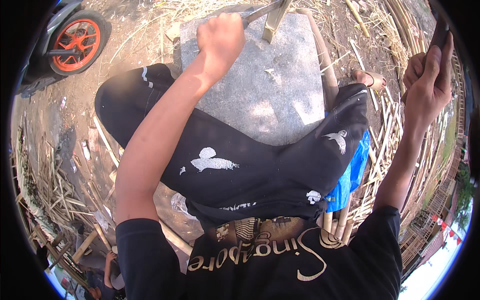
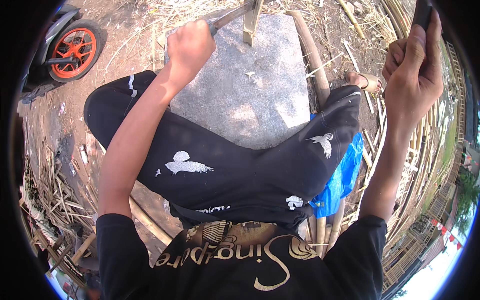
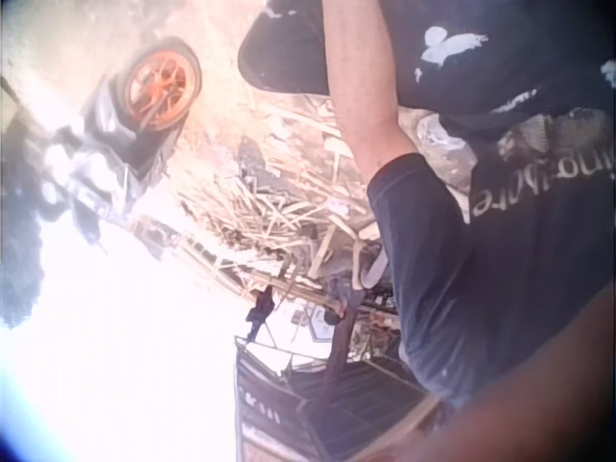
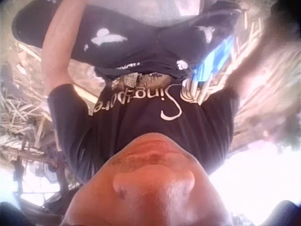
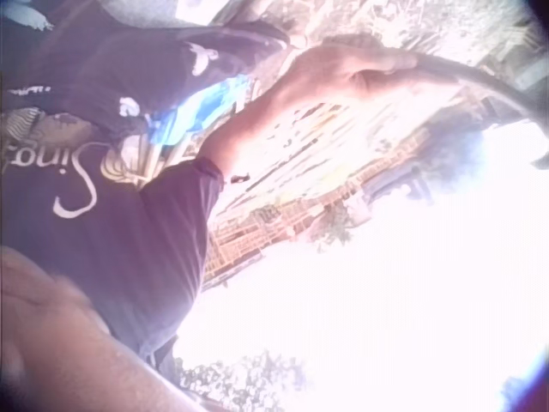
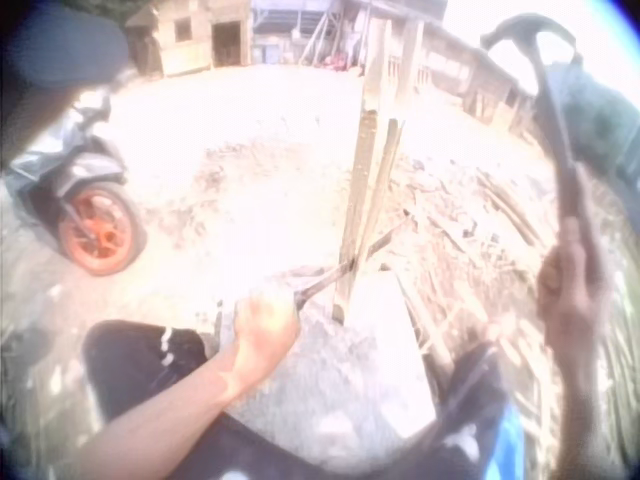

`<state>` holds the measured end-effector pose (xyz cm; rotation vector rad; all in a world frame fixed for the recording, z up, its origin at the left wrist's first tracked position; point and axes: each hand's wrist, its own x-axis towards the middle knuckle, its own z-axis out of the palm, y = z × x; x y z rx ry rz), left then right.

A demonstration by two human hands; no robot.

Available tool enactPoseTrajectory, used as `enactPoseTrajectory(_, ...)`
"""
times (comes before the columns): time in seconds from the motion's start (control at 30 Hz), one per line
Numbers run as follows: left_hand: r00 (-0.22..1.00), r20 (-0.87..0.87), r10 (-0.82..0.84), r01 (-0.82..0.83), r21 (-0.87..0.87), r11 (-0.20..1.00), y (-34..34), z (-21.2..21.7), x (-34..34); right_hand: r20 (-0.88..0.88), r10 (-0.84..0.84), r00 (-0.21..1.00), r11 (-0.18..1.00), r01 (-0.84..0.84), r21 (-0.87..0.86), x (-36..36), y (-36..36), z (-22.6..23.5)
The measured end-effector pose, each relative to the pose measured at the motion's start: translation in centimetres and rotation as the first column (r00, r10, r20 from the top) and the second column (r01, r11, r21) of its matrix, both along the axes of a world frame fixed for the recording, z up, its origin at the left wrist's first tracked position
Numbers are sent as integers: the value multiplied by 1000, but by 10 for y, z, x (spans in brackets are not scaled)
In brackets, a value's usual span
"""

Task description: The person splits a piece of bamboo by placing a machete on its end and striking the back of the blade with a hammer, then uses the machete to scrape and thin the resulting bamboo strips while working on a stone block.

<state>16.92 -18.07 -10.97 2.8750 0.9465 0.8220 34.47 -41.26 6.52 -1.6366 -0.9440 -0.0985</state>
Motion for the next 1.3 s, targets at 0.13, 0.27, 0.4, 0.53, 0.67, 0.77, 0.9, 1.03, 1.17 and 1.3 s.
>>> enactPoseTrajectory(0.13, 983, -181, 13, -20, -34, 999, -4, 4, 14, 156, 64, 986, 717, 63, -694, -8, -19, -63)
enactPoseTrajectory(0.27, 957, -286, 43, -100, -189, 977, -9, -10, 11, 58, 137, 989, 750, -65, -658, -13, -20, -98)
enactPoseTrajectory(0.4, 950, -309, 49, -131, -250, 959, -13, -16, 9, -280, -74, 957, 849, -87, -522, -19, -19, -41)
enactPoseTrajectory(0.53, 949, -312, 36, -108, -214, 971, -13, -13, 9, -70, 3, 998, 995, -9, -98, -12, -4, -1)
enactPoseTrajectory(0.67, 945, -323, 56, -133, -222, 966, -11, -4, 11, 95, -32, 995, 999, 32, 6, -6, 13, -59)
enactPoseTrajectory(0.77, 916, -400, -14, -83, -226, 971, -11, 4, 19, 112, 174, 978, 640, -26, -768, -9, -15, -130)
enactPoseTrajectory(0.9, 902, -429, 41, -174, -276, 945, -10, -5, 5, -242, 62, 968, 698, -215, -683, -21, -3, -100)
enactPoseTrajectory(1.03, 899, -429, 82, -181, -194, 964, -16, -7, 4, -129, 14, 992, 844, -81, -531, -32, 3, -49)
enactPoseTrajectory(1.17, 905, -419, 76, -163, -176, 971, -19, -10, 3, 73, -21, 997, 980, 35, -198, -17, 11, -50)
enactPoseTrajectory(1.3, 895, -444, 42, -162, -236, 958, -17, -4, 5, 44, 157, 987, 664, -72, -744, -10, -16, -126)
